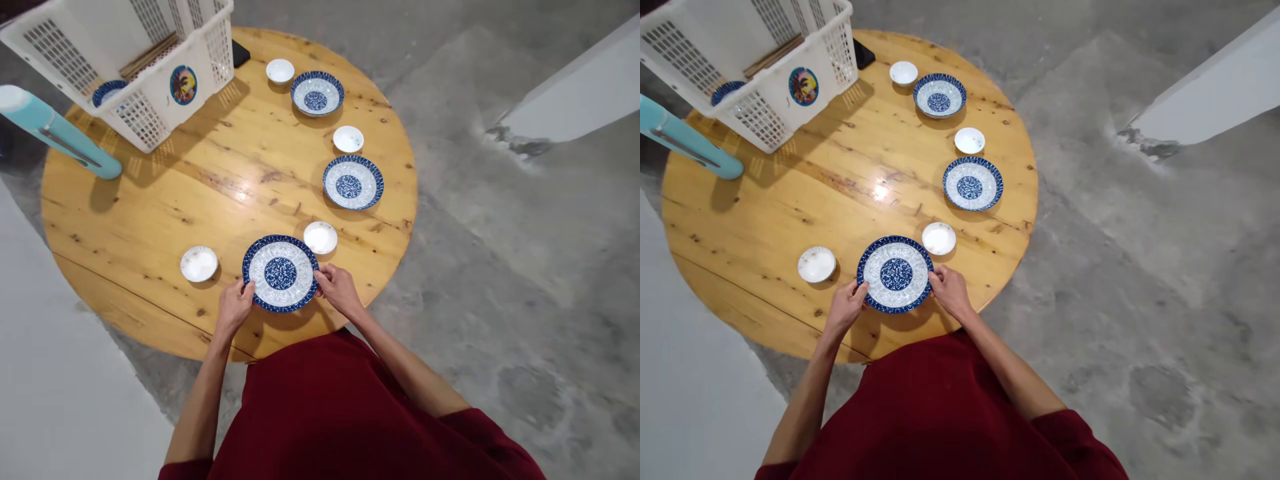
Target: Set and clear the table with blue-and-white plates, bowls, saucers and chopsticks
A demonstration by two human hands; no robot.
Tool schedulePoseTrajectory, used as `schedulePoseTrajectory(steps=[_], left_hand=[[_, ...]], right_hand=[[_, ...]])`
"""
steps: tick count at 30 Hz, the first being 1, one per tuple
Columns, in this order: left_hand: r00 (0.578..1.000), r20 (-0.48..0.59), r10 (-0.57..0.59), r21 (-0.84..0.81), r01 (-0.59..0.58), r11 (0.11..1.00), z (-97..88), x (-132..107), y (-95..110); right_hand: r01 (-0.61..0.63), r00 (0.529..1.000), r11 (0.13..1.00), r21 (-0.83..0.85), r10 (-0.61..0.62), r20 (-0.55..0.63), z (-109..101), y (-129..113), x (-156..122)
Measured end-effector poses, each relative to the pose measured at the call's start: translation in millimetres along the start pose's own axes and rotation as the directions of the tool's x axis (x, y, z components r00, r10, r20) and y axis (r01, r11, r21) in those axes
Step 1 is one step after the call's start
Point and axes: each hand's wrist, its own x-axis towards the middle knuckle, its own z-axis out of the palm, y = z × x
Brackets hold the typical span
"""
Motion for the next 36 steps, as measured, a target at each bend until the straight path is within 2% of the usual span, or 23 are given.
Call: schedulePoseTrajectory(steps=[3, 7, 11, 17, 22, 26, 29, 32, 36], left_hand=[[0.999, 0.027, -0.034, 0.162, 0.029, 0.986, -3.8, 6, 6], [0.994, 0.075, -0.084, 0.377, 0.05, 0.925, -11.7, 13, 15], [0.987, 0.107, -0.123, 0.477, 0.057, 0.877, -17.1, 20, 17], [0.984, 0.086, -0.155, 0.583, 0.077, 0.809, -20.8, 33, 14], [0.981, 0.11, -0.158, 0.643, 0.052, 0.764, -25.7, 43, 15], [0.978, 0.133, -0.16, 0.654, 0.035, 0.756, -30.3, 48, 15], [0.981, 0.131, -0.145, 0.644, 0.027, 0.765, -29.4, 51, 11], [0.991, 0.094, -0.097, 0.589, 0.024, 0.808, -21.9, 55, 7], [0.999, 0.01, -0.048, 0.431, 0.039, 0.902, -9.8, 62, 3]], right_hand=[[0.01, 1.0, 0.986, -0.169, -0.011, -0.002, 0, 0, 5], [0.004, 1.0, 0.928, -0.371, 0.0, 0.011, 4, -1, 9], [0.005, 1.0, 0.846, -0.534, 0.011, 0.028, 8, -2, 13], [0.046, 0.997, 0.767, -0.64, 0.008, 0.081, 12, -6, 20], [0.049, 0.995, 0.75, -0.66, 0.025, 0.101, 14, -10, 27], [0.051, 0.993, 0.764, -0.643, 0.027, 0.111, 13, -12, 30], [0.012, 0.996, 0.795, -0.607, 0.044, 0.077, 14, -11, 31], [-0.035, 0.998, 0.865, -0.501, 0.057, 0.03, 18, -8, 34], [0.032, 0.997, 0.936, -0.35, -0.007, 0.074, 28, -5, 43]])
